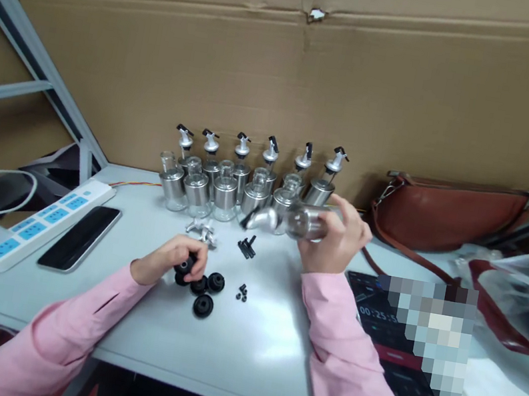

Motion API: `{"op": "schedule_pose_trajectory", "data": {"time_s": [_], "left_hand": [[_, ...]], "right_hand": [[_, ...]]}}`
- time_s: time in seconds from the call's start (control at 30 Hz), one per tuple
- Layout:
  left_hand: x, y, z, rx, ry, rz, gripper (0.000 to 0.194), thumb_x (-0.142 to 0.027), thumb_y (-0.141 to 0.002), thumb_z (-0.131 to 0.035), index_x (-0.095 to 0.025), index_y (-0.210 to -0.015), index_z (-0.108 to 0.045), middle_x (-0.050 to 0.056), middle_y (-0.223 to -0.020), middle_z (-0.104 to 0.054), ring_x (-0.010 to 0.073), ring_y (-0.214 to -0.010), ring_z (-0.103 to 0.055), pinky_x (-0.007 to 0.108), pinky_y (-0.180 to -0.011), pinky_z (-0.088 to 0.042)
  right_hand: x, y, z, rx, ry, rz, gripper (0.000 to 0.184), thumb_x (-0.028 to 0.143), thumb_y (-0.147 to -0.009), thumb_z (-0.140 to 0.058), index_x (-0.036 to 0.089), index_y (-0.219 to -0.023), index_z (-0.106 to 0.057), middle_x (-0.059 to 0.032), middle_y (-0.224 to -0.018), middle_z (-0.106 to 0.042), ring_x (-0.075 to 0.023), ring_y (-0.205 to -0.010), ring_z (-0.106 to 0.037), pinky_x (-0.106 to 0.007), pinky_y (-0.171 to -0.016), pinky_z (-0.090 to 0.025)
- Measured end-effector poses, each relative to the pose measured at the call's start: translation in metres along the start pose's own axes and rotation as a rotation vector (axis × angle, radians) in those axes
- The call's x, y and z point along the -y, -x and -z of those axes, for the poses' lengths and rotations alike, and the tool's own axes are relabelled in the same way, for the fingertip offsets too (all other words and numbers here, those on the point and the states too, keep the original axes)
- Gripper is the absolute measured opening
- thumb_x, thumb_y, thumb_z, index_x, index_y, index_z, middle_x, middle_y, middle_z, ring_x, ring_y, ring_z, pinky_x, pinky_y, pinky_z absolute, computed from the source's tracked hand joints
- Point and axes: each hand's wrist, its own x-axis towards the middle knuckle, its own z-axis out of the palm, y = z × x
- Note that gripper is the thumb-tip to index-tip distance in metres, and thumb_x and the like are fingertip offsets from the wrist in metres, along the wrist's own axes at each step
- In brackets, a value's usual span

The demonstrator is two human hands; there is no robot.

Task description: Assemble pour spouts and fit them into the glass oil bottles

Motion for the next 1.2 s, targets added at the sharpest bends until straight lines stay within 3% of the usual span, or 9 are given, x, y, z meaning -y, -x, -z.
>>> {"op": "schedule_pose_trajectory", "data": {"time_s": [0.07,0.13,0.27,0.4,0.5,0.7,0.8,1.0,1.2], "left_hand": [[0.001,-0.004,-0.006,0.117,0.129,0.091,0.062,-0.072,-0.073,-0.033,-0.014,-0.064,-0.050,-0.001,-0.049,-0.045,0.0093,-0.044,-0.038,0.025,-0.049,-0.031],[0.002,-0.007,-0.014,0.148,0.132,0.135,0.064,-0.073,-0.073,-0.035,-0.012,-0.067,-0.054,-0.002,-0.048,-0.045,0.0085,-0.043,-0.038,0.024,-0.050,-0.031],[-0.003,-0.006,-0.027,0.109,0.028,0.123,0.049,-0.055,-0.082,-0.044,-0.012,-0.059,-0.053,-0.002,-0.048,-0.045,0.0075,-0.046,-0.041,0.022,-0.054,-0.034],[-0.005,-0.002,-0.027,0.120,-0.041,0.082,0.053,-0.057,-0.085,-0.036,-0.013,-0.058,-0.050,-0.001,-0.051,-0.046,0.0081,-0.048,-0.042,0.022,-0.054,-0.036],[-0.003,0.000,-0.026,0.033,-0.232,0.030,0.056,-0.055,-0.088,-0.026,-0.014,-0.057,-0.049,0.000,-0.051,-0.048,0.0096,-0.050,-0.046,0.023,-0.057,-0.037],[-0.006,0.002,-0.025,-0.237,-0.911,-0.298,0.051,-0.042,-0.092,-0.023,-0.015,-0.057,-0.048,0.002,-0.053,-0.052,0.0119,-0.050,-0.042,0.027,-0.055,-0.032],[-0.009,0.003,-0.022,-0.242,-0.939,-0.445,0.047,-0.036,-0.092,-0.023,-0.015,-0.058,-0.047,0.001,-0.051,-0.050,0.0113,-0.048,-0.039,0.026,-0.053,-0.031],[-0.008,0.007,-0.016,-0.288,-0.846,-0.509,0.044,-0.033,-0.092,-0.025,-0.015,-0.060,-0.047,0.001,-0.052,-0.049,0.0114,-0.050,-0.039,0.026,-0.053,-0.032],[-0.013,0.006,-0.015,-0.324,-1.016,-0.674,0.045,-0.033,-0.092,-0.024,-0.015,-0.060,-0.049,0.003,-0.052,-0.049,0.0132,-0.051,-0.038,0.028,-0.051,-0.030]], "right_hand": [[0.016,0.001,0.003,-0.048,-0.031,0.161,0.012,0.018,-0.074,-0.051,0.026,-0.083,-0.047,-0.0018,-0.099,-0.064,-0.0243,-0.095,-0.059,-0.046,-0.086,-0.029],[0.031,0.005,0.003,-0.094,-0.030,0.297,0.015,0.017,-0.077,-0.049,0.029,-0.084,-0.053,0.0025,-0.096,-0.066,-0.0233,-0.094,-0.060,-0.047,-0.087,-0.026],[0.041,0.014,0.000,-0.035,-0.002,0.278,0.019,0.019,-0.078,-0.052,0.035,-0.085,-0.059,0.0038,-0.091,-0.067,-0.0236,-0.098,-0.058,-0.050,-0.092,-0.020],[0.033,0.013,0.002,0.026,-0.011,0.284,0.021,0.018,-0.077,-0.054,0.035,-0.089,-0.059,0.0029,-0.094,-0.066,-0.0218,-0.098,-0.057,-0.048,-0.092,-0.026],[0.027,0.008,0.006,0.003,-0.039,0.353,0.025,0.016,-0.075,-0.055,0.034,-0.092,-0.059,0.0015,-0.097,-0.066,-0.0210,-0.099,-0.057,-0.044,-0.090,-0.033],[0.030,-0.005,0.014,-0.007,0.005,0.460,0.026,0.014,-0.072,-0.054,0.029,-0.093,-0.056,-0.0013,-0.092,-0.066,-0.0211,-0.092,-0.059,-0.041,-0.085,-0.039],[0.036,-0.008,0.015,0.111,-0.071,0.535,0.028,0.017,-0.069,-0.055,0.023,-0.096,-0.055,-0.0064,-0.088,-0.066,-0.0221,-0.086,-0.059,-0.038,-0.079,-0.044],[0.041,-0.005,0.016,0.440,-0.228,0.543,0.040,0.027,-0.063,-0.054,0.013,-0.101,-0.055,-0.0087,-0.077,-0.067,-0.0213,-0.067,-0.061,-0.031,-0.059,-0.048],[0.043,-0.006,0.020,0.439,-0.276,0.542,0.044,0.039,-0.064,-0.057,0.012,-0.099,-0.056,-0.0081,-0.071,-0.066,-0.0210,-0.063,-0.061,-0.030,-0.054,-0.047]]}}
